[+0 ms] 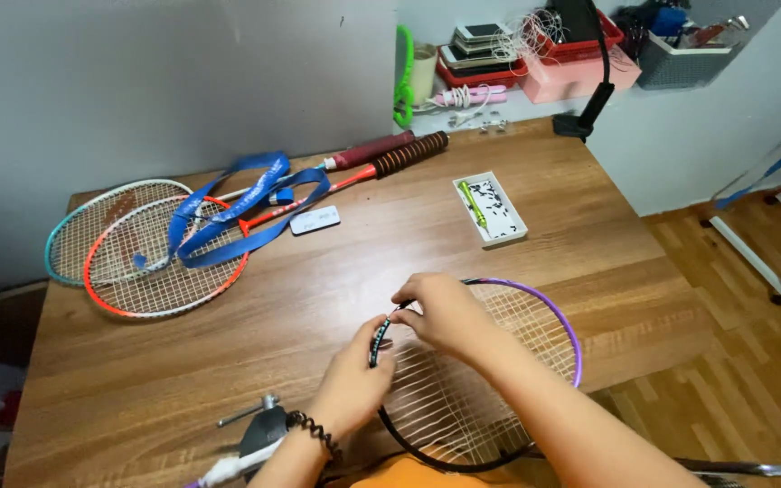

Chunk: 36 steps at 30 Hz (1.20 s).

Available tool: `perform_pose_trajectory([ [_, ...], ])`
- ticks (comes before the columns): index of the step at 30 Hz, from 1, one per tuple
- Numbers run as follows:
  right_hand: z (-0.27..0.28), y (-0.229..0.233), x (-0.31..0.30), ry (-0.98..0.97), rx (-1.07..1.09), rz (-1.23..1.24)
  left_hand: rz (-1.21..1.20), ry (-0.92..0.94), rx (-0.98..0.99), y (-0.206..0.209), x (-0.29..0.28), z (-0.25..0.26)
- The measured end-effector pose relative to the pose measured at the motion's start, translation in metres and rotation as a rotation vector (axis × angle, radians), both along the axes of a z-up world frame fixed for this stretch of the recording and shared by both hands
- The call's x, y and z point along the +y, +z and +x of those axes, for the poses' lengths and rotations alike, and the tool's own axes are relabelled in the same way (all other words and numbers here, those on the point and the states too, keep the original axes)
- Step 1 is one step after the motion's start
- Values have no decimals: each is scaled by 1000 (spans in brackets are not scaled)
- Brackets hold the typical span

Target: The person is stringing a badminton racket and applying grip tape at a workstation.

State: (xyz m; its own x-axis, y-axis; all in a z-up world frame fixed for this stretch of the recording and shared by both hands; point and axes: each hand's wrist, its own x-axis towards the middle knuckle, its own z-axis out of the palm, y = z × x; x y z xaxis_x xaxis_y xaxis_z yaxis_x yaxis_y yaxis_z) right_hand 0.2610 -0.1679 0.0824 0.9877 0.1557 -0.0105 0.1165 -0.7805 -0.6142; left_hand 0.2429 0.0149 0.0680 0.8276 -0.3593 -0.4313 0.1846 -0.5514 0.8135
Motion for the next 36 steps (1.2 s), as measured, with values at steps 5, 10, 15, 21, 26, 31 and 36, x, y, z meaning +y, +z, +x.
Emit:
perform_pose_trajectory([
  [5, 21, -4, -7, 52, 7, -37, -105, 38, 192, -23, 7, -2],
  [10, 31, 14, -3, 20, 216, -73, -316, 78, 347, -54, 16, -4],
  [15, 31, 9, -6, 18, 145, -19, -475, 133, 372, -66, 21, -4],
  [21, 23, -1, -10, -1, 76, 60, -428, 226, 202, -71, 18, -2],
  [26, 19, -5, -15, 13, -12, 138, -451, 293, 73, -54, -11, 4],
  [31, 17, -10, -19, -9, -8, 219, -360, 360, -22, -40, -40, 16],
  [36, 15, -12, -19, -51, 47, 290, -247, 387, -33, -31, -47, 13],
])
